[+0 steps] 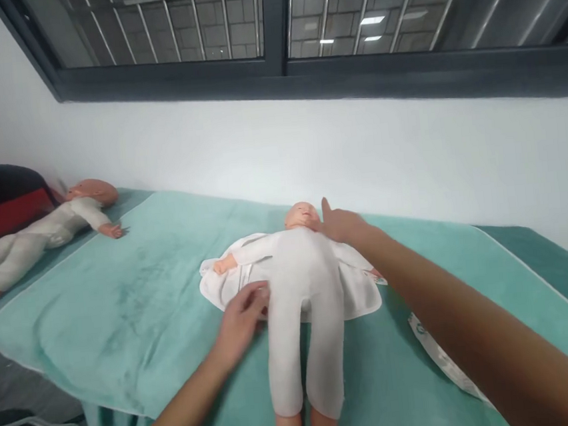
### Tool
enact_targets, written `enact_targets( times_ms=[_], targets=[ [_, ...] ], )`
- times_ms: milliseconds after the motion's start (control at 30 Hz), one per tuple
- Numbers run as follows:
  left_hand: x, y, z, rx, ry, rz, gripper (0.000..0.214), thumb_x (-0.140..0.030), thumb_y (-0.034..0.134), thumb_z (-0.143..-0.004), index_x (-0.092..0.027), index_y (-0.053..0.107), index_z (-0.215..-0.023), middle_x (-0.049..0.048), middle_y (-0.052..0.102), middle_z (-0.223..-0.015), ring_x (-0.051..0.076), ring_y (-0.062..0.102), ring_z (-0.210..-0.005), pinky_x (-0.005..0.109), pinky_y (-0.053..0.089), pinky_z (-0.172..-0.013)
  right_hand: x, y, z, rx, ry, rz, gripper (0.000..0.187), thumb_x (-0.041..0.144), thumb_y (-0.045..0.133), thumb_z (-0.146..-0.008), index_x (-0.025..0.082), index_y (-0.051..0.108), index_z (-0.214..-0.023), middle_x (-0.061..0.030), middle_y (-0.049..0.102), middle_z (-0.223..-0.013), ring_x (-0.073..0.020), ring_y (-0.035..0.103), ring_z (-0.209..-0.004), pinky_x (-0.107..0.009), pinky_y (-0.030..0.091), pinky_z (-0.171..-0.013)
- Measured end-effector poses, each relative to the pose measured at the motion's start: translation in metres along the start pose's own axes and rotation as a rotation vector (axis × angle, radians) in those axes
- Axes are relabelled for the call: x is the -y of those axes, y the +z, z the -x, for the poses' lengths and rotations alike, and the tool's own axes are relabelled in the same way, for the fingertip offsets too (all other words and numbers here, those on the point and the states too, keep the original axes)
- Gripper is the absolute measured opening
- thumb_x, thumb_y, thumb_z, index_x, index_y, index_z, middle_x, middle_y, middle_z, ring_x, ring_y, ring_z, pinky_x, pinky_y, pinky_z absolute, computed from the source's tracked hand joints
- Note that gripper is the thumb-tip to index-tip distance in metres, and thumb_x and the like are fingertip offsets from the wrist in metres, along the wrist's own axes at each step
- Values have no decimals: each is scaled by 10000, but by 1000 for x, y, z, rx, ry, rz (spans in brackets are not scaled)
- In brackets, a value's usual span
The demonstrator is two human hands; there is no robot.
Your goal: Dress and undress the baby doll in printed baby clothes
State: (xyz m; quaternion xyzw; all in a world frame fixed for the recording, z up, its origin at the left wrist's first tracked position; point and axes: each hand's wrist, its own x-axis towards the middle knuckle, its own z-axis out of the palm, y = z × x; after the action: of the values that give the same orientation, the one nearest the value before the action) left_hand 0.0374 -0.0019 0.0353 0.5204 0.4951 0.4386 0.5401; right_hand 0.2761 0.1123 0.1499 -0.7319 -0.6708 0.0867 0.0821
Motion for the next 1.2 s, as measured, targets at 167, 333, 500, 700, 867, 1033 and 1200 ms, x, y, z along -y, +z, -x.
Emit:
enact_targets(
  times_ms=[167,333,500,700,867,1033,1200],
  targets=[
    [-22,-60,-67,-382,270,-427,306,-312,536,-849,-193,687,-1087,63,714,-986,187,639,-873,314,485,-859,42,19,6,-116,-339,47,578,492,397,-958,165,405,-1435,-201,550,-1355,-340,559,-1190,-439,445,-927],
    [-18,-74,-136,-278,168,-681,296,-328,629,-782,-195,703,-1035,66,720,-916,193,640,-801,285,471,-749,93,74,-6,221,-785,115,438,413,573,-885,238,565,-1286,-106,628,-1264,-292,587,-1129,-408,441,-923],
    [4,-78,-146,-187,146,-683,323,-455,604,-803,-181,729,-922,82,700,-890,210,632,-833,302,469,-761,108,93,-21,244,-711,217,378,419,535,-919,231,595,-1241,-95,682,-1169,-280,613,-1078,-393,438,-875],
    [2,-94,-142,-85,126,-518,181,-255,566,-771,-174,716,-834,74,686,-963,188,627,-823,293,478,-748,101,90,-13,207,-745,144,226,413,543,-915,253,665,-1020,-35,705,-1066,-238,613,-1001,-378,403,-864],
    [1,-93,-140,-38,110,-379,232,-339,563,-798,-170,694,-889,29,674,-768,164,579,-685,276,446,-657,98,87,-7,160,-730,81,269,481,523,-933,276,667,-1031,-25,698,-1058,-231,598,-1010,-373,374,-877],
    [0,-89,-140,23,185,-577,232,-363,597,-783,-202,732,-882,26,646,-769,172,562,-698,286,400,-651,102,95,-7,126,-739,138,286,493,510,-943,273,687,-990,-28,694,-995,-221,585,-988,-378,338,-866],
    [2,-93,-139,-212,260,-344,226,-346,568,-792,-183,724,-815,25,634,-766,164,558,-730,285,412,-707,103,97,-6,-5,-604,167,305,506,505,-941,264,690,-954,-31,664,-915,-199,565,-919,-341,322,-790]
  ],
)
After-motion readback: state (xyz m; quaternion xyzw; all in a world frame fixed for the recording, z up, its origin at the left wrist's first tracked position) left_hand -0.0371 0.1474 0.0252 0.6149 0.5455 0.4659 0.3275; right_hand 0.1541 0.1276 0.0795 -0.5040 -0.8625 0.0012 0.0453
